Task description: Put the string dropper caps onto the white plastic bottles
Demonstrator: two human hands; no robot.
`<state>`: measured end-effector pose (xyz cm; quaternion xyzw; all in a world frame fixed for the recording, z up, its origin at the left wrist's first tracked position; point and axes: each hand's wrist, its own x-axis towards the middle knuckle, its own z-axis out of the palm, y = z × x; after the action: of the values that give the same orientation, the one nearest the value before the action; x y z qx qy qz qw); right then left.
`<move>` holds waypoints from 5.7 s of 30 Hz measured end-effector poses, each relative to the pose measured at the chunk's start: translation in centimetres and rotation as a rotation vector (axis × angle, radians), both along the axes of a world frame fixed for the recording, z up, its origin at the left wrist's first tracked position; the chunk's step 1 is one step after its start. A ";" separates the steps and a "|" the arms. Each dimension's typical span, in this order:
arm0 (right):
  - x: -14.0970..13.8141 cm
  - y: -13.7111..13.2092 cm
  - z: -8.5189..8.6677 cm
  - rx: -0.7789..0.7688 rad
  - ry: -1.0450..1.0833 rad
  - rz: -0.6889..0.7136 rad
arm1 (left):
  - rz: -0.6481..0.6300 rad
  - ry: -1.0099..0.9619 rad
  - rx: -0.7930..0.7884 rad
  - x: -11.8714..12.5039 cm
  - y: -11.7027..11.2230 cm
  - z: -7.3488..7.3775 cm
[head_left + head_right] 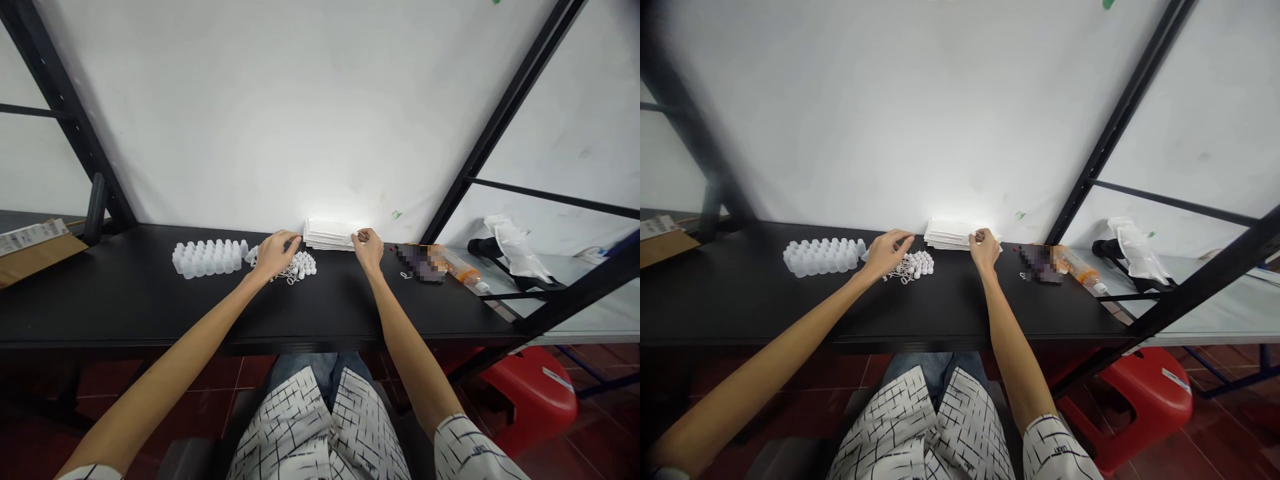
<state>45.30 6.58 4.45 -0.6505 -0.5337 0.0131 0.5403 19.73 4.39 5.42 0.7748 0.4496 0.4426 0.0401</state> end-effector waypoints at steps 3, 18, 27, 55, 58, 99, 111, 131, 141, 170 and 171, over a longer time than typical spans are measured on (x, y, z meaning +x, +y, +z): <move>-0.5 0.1 -1.1 -0.113 -0.190 -0.013 | 0.010 0.026 0.006 -0.2 0.1 0.0; -1.3 0.3 -2.3 -0.264 -0.302 0.189 | 0.095 -0.104 0.073 -8.0 2.4 2.2; -1.4 0.1 -2.0 -0.171 -0.331 0.131 | 0.100 0.207 0.007 -14.3 0.4 1.6; -6.1 -2.8 0.4 0.220 -0.406 0.271 | 0.015 0.475 -0.034 -11.7 -0.4 1.8; -7.7 -3.5 0.2 0.040 -0.424 0.561 | 0.008 0.431 -0.067 -11.1 -0.6 1.6; -3.8 -2.2 1.6 -0.069 0.491 0.708 | -0.374 -0.185 -0.174 2.5 1.3 -1.5; -5.0 -2.7 1.0 -0.181 0.315 0.872 | -0.261 -0.061 -0.145 1.9 0.9 -2.0; -4.8 -2.2 0.6 -0.249 0.297 0.907 | -0.328 -0.083 -0.170 2.0 0.9 -2.1; -4.6 -2.5 0.8 -0.310 0.342 0.926 | -0.345 -0.108 -0.145 1.9 0.7 -1.8; -4.5 -2.7 0.9 -0.324 0.334 0.957 | -0.391 -0.133 -0.197 1.8 0.2 -0.9; -4.5 -2.7 0.9 -0.319 0.334 0.958 | -0.399 -0.133 -0.199 1.8 0.3 -0.9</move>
<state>40.78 3.83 5.39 -0.3971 -0.6692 0.4427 0.4456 21.51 4.64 4.49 0.8097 0.3252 0.4297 0.2325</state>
